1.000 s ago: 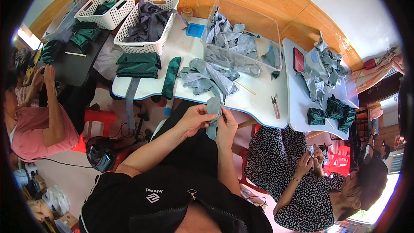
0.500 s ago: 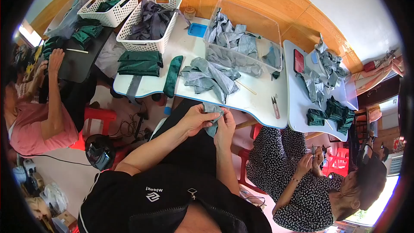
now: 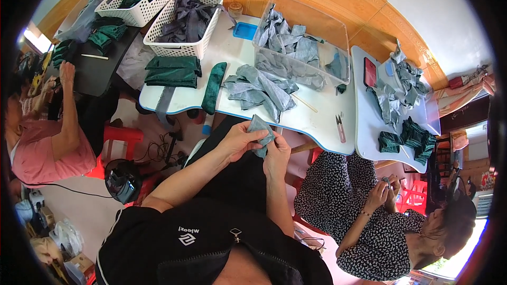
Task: Assembling small fabric components by folding and inserting pieces using a wooden stick tool.
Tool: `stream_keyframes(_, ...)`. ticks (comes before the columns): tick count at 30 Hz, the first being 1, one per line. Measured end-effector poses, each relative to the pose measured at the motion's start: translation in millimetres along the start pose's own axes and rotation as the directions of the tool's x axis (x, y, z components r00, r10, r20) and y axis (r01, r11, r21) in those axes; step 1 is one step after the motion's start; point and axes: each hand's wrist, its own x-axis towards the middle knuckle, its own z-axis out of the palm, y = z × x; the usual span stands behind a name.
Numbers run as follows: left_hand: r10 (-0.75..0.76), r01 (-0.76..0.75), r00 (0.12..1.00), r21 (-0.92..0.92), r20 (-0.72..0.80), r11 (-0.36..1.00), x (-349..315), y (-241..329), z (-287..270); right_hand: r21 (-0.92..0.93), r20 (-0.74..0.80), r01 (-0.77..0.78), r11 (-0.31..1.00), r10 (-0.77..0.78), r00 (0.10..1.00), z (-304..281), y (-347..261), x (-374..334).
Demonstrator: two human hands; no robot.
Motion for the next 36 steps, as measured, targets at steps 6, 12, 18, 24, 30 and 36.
stream_keyframes(6, -0.011, 0.011, 1.000, 0.000, 0.029, 1.000, 3, 7, -18, 0.040, 0.024, -0.062, 0.997, 0.062, 0.998, 12, -2, -10)
stream_keyframes(12, 0.015, -0.016, 1.000, 0.049, 0.013, 0.999, -3, -8, -21, -0.152, 0.114, 0.014, 0.988, 0.003, 0.993, 5, 7, -3)
stream_keyframes(18, 0.053, -0.055, 0.998, 0.147, 0.015, 0.988, -4, -19, -22, -0.109, 0.086, -0.025, 0.994, 0.035, 0.996, 9, 12, -12)
stream_keyframes(24, 0.121, -0.115, 0.992, 0.176, -0.027, 0.978, -6, -23, -17, -0.179, 0.098, -0.132, 0.975, 0.151, 0.984, -5, 14, -10)
stream_keyframes(30, 0.076, -0.076, 0.997, -0.023, 0.018, 0.997, -12, -15, -20, -0.135, 0.108, 0.052, 0.989, -0.038, 0.993, -5, 17, -11)
stream_keyframes(36, 0.077, -0.093, 0.992, 0.178, 0.095, 0.980, -10, -19, -32, -0.249, 0.161, 0.057, 0.967, -0.016, 0.987, -12, 21, -19)
